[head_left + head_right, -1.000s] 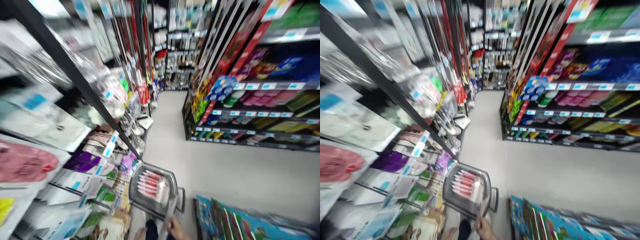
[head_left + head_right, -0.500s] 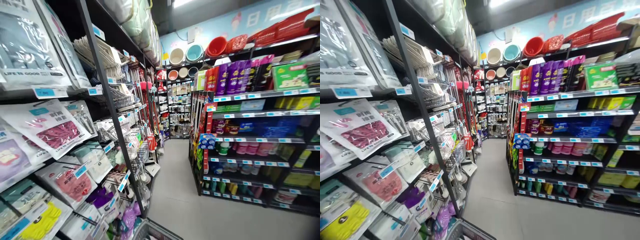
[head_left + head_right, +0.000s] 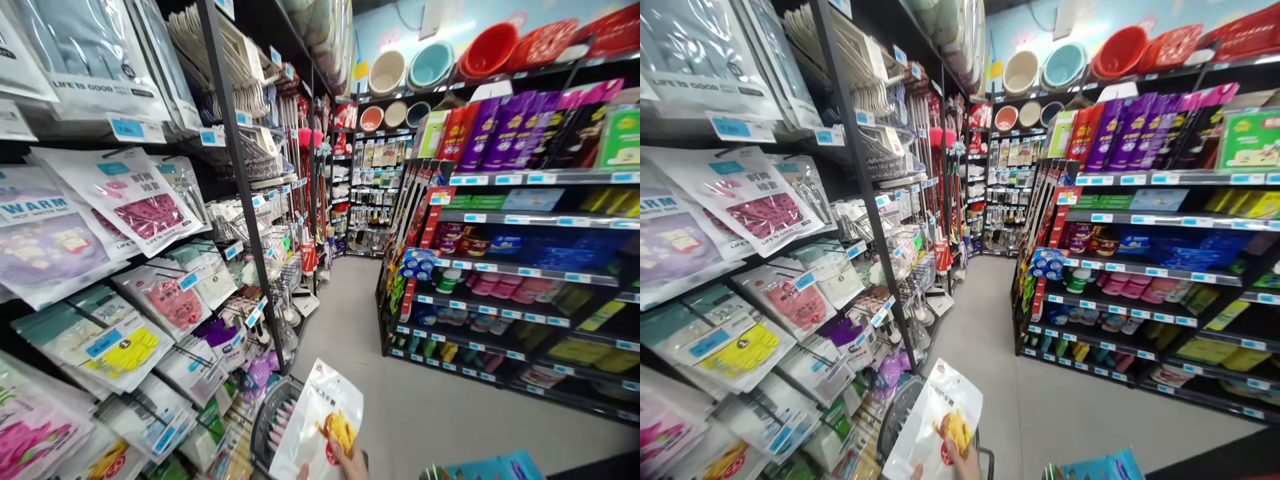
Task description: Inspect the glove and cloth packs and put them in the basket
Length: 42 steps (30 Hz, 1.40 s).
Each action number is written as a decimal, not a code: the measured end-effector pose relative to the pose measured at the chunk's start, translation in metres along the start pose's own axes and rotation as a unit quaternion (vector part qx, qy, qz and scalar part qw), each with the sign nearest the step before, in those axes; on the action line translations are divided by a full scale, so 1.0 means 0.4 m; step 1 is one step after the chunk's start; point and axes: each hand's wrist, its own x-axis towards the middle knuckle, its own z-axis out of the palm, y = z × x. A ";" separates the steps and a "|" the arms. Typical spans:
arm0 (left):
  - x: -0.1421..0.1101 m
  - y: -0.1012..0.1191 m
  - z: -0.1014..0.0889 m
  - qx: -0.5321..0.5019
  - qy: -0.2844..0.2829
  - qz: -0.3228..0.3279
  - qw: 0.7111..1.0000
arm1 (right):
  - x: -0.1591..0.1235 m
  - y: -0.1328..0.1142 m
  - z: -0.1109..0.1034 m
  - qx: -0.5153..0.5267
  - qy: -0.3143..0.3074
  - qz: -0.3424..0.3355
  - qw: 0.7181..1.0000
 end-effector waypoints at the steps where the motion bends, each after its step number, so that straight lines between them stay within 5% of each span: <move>1: -0.027 -0.032 0.001 -0.004 -0.012 -0.011 1.000 | -0.003 -0.008 0.001 0.028 0.033 0.001 0.999; 7: -0.099 -0.125 -0.035 -0.140 -0.197 -0.041 0.969 | 0.002 -0.084 -0.003 0.034 0.108 -0.042 0.993; 24: -0.086 -0.152 -0.028 -0.250 -0.272 -0.060 0.927 | -0.035 -0.068 -0.033 0.147 0.135 0.024 0.980; 29: -0.077 -0.166 -0.027 -0.312 -0.232 -0.069 0.919 | -0.033 -0.076 -0.048 0.125 0.151 0.010 0.981; 34: -0.036 -0.185 -0.077 -0.302 -0.178 -0.045 0.935 | -0.036 -0.075 -0.068 0.093 0.100 0.016 0.990; 42: -0.002 -0.144 -0.131 -0.187 -0.262 0.047 0.945 | -0.052 -0.083 -0.035 0.083 -0.013 0.046 0.995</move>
